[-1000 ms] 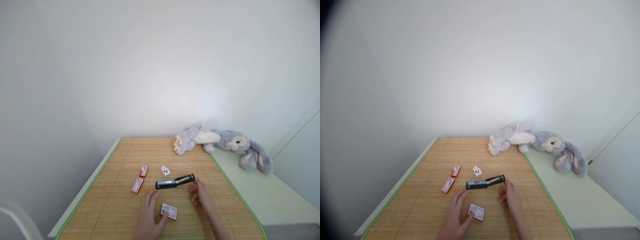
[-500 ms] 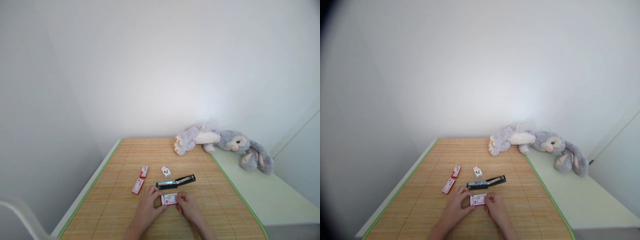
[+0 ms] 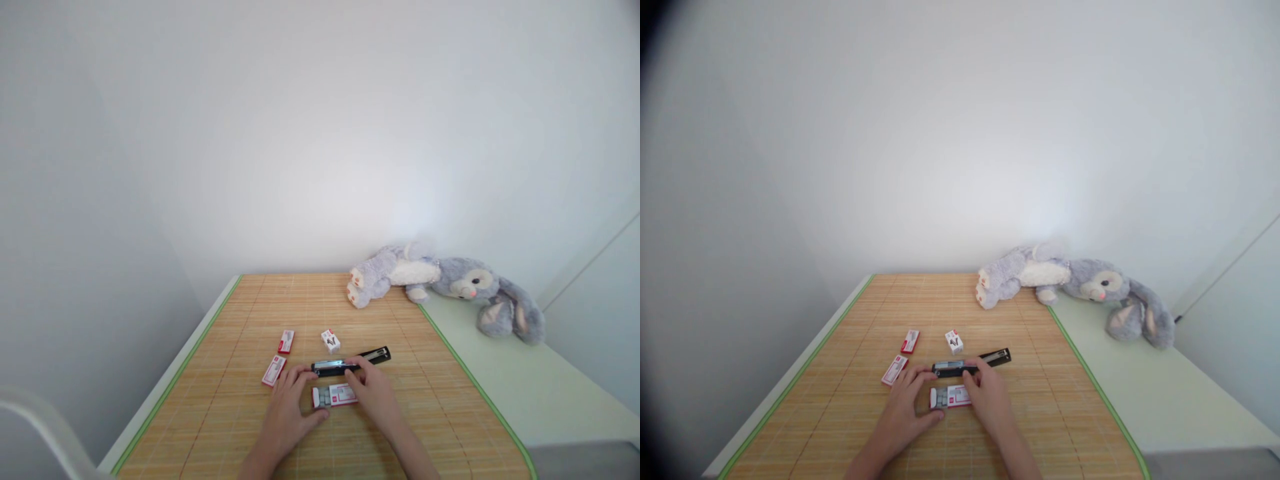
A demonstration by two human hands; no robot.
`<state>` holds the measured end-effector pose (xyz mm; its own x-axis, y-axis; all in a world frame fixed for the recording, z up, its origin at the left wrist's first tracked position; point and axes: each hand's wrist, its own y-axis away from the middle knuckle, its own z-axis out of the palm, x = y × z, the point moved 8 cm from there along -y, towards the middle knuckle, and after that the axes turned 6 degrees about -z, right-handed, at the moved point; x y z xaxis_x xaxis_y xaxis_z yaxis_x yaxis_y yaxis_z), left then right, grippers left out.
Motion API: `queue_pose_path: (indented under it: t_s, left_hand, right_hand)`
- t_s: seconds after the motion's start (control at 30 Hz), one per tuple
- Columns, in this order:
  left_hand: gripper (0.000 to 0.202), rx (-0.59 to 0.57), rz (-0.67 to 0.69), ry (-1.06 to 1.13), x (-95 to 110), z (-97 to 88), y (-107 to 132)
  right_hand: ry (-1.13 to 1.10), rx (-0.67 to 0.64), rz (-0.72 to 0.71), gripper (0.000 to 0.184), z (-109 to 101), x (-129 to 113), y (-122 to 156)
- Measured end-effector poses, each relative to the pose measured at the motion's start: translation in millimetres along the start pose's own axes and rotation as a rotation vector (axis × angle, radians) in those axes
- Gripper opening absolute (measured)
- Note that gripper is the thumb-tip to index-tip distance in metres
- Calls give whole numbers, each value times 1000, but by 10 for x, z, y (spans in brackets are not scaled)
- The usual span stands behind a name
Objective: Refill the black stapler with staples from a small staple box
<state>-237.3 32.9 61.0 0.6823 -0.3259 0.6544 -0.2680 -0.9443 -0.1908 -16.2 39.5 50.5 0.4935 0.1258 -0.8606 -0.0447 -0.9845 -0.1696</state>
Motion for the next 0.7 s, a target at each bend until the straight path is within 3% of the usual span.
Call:
queue_pose_path:
  t_s: [0.13,0.27,0.7]
  left_hand:
    - [47,-17,8,-29,27,0,10]
    - [45,-17,5,-38,37,-14,16]
    - [35,-37,6,-6,35,-4,25]
  right_hand:
    - [107,-5,-61,26,94,-188,-161]
    - [157,-21,-83,24,170,-227,-242]
    - [82,4,-11,33,92,40,-35]
